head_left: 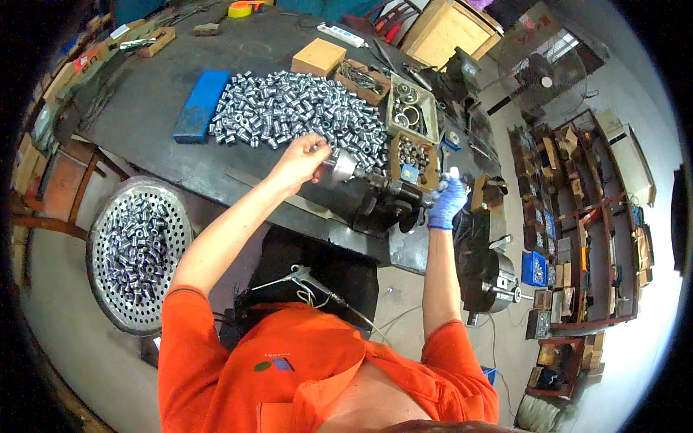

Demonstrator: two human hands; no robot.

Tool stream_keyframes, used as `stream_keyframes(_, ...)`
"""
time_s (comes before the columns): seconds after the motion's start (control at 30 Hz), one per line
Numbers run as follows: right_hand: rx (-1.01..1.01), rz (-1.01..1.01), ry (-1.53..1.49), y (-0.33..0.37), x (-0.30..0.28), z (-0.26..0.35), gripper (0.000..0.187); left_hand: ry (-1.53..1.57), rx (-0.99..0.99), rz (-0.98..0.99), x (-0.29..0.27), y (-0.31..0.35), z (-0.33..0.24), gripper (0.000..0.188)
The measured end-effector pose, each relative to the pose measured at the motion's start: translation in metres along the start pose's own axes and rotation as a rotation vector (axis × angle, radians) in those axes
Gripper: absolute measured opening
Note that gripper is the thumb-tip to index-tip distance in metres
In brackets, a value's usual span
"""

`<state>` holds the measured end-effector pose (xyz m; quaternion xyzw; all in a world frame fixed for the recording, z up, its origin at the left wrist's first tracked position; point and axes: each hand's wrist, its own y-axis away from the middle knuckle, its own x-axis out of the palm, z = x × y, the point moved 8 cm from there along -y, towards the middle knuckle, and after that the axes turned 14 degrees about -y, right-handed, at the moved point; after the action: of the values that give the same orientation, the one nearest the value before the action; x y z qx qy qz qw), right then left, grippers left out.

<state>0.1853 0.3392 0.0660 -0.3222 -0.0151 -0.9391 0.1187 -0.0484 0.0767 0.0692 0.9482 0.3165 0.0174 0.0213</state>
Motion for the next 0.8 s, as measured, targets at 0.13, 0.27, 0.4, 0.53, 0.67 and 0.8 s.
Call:
stream_keyframes(0.13, -0.063, 0.112, -0.217, 0.053, 0.022, 0.051, 0.018, 0.048, -0.007, 0.067, -0.008, 0.007, -0.003, 0.014)
stream_keyframes(0.27, -0.279, 0.179, 0.199, 0.111, -0.017, 0.074, 0.021, 0.214, -0.031, 0.11, -0.021, 0.023, 0.013, 0.025)
stream_keyframes(0.4, -0.089, 0.426, 0.628, 0.185, -0.031, 0.022, 0.022, 0.39, -0.062, 0.175, -0.032, 0.065, 0.042, 0.029)
stream_keyframes(0.53, 0.527, 0.797, 1.271, 0.265, -0.077, -0.129, 0.074, 0.537, -0.135, 0.207, -0.035, 0.089, 0.07, 0.028)
stream_keyframes(0.67, 0.764, 1.006, 1.305, 0.289, -0.07, -0.199, 0.056, 0.5, -0.178, 0.162, -0.045, 0.107, 0.072, 0.029)
stream_keyframes(0.8, 0.919, 0.86, 0.786, 0.282, -0.04, -0.17, 0.039, 0.452, -0.134, 0.125, -0.059, 0.117, 0.07, 0.03)
